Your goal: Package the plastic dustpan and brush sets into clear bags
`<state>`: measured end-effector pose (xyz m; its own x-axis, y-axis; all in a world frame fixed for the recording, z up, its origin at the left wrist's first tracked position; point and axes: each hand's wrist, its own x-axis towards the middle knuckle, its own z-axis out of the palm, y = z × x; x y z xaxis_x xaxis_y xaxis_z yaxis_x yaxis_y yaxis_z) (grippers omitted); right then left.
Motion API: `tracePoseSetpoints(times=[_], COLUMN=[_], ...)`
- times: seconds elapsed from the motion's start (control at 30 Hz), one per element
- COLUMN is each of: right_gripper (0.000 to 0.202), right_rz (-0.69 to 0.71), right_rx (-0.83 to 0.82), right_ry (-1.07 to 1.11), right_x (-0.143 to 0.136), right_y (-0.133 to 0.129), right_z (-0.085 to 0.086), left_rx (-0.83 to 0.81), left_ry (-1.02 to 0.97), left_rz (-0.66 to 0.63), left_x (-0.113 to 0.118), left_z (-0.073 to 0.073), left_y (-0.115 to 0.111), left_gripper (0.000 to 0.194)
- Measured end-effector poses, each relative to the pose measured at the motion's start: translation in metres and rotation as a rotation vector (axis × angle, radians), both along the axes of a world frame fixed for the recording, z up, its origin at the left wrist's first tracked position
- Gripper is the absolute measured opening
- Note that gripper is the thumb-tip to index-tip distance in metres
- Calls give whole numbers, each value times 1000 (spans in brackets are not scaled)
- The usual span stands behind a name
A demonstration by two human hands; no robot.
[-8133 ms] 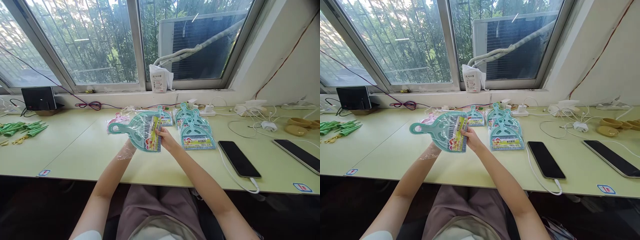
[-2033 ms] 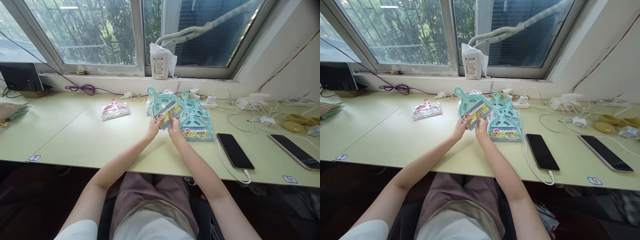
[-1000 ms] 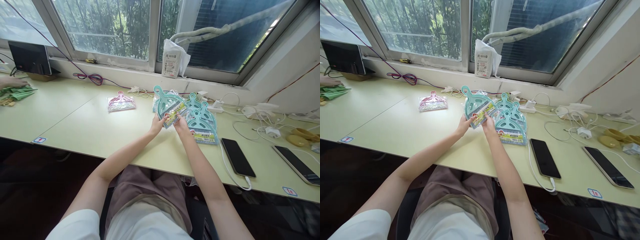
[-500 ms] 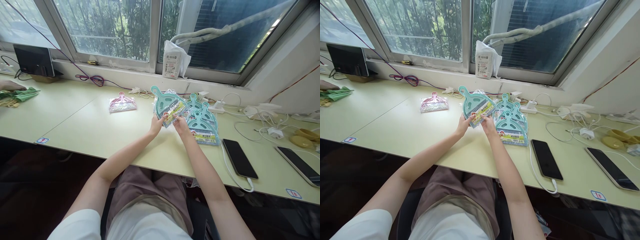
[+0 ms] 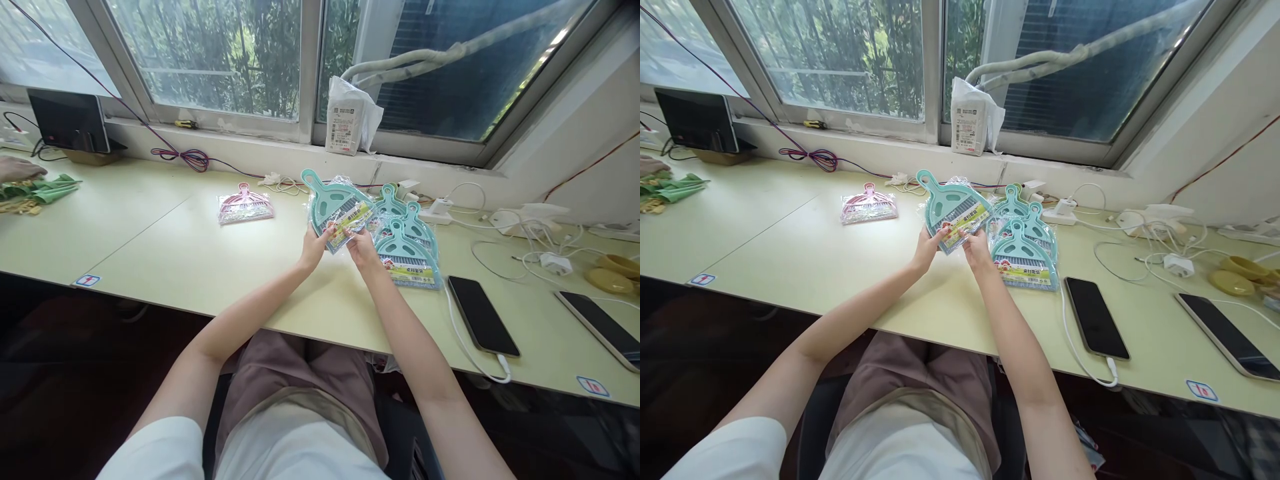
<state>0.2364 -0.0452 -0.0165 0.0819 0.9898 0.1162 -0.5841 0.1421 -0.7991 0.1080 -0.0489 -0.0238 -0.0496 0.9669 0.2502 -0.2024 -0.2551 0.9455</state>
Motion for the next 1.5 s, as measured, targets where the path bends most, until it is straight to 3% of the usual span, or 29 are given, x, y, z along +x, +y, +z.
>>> tracePoseSetpoints(times=[0.13, 0.27, 0.6, 0.9, 1.27, 1.5], right_gripper=[48, 45, 49, 47, 43, 43], right_rz=[-64, -111, -162, -57, -81, -109], right_rx=[-14, -25, -1, -36, -83, -88], right_ry=[10, 0, -12, 9, 37, 40], right_x=[-3, -4, 5, 2, -1, -8], right_y=[-1, -1, -3, -4, -5, -3], right_z=[3, 5, 10, 16, 14, 10], left_rx=[-134, -154, -269, -40, -58, -69], left_ry=[-68, -94, 33, -73, 13, 4], left_rz=[-52, -123, -388, -76, -20, 52], left_x=[0, 1, 9, 9, 7, 5], left_z=[8, 15, 11, 4, -3, 4], left_y=[-6, -11, -24, -13, -9, -17], left_gripper=[48, 44, 46, 52, 55, 51])
